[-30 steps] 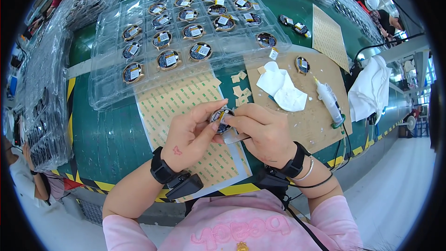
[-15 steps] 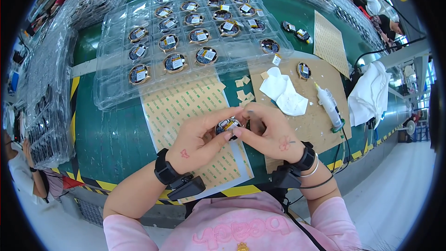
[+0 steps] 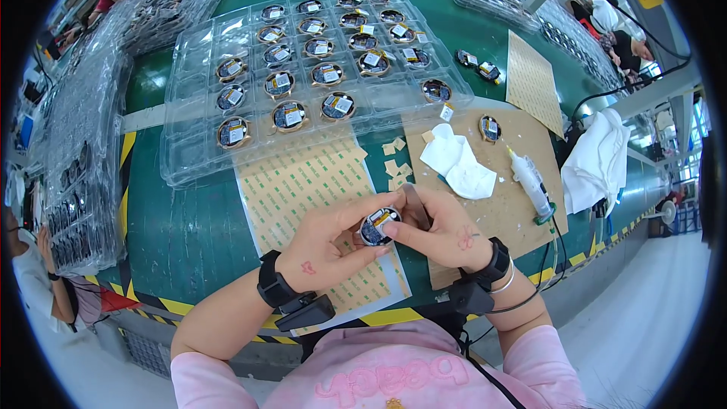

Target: The person is applying small pieces of adhesive tape to circular electronic components and arranging them in a storage tray.

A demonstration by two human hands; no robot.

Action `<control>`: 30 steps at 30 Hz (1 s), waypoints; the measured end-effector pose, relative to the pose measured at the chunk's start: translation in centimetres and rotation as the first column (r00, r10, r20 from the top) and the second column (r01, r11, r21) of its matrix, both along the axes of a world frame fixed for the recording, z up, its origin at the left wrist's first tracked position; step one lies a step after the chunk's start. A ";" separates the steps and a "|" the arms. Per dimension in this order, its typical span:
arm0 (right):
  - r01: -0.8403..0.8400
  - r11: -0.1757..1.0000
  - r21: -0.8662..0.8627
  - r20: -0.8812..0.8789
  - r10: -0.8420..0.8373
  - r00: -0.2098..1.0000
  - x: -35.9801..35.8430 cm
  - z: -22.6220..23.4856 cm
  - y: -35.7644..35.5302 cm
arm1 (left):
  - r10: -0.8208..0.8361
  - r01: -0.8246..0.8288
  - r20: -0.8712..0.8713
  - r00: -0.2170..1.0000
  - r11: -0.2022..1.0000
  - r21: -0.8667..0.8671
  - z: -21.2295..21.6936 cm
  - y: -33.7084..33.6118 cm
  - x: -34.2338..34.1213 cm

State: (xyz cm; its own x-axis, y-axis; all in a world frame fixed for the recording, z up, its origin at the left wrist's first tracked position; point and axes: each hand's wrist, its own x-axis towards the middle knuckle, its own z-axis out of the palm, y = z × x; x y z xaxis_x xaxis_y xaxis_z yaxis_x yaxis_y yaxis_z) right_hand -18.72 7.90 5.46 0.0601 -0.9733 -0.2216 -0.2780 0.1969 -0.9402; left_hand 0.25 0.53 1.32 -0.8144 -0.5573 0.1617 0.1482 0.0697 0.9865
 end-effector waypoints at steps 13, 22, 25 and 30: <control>0.001 0.998 -0.057 0.115 0.006 0.993 -0.2 -1.0 0.2 | -0.030 0.029 -0.011 0.999 0.998 -0.050 -0.7 -0.2 -0.1; -0.033 0.997 -0.075 0.064 0.038 0.997 0.2 -0.9 0.1 | -0.001 0.015 0.088 0.996 0.987 -0.162 -1.7 0.2 0.0; -0.084 0.994 -0.073 0.014 0.086 0.996 -0.2 -1.2 0.1 | 0.011 0.010 0.100 0.995 0.978 -0.210 -1.7 0.3 0.0; -0.101 0.986 -0.133 -0.018 0.099 0.995 0.5 -1.0 0.0 | -0.011 0.037 0.119 0.993 0.975 -0.220 -0.5 0.1 0.2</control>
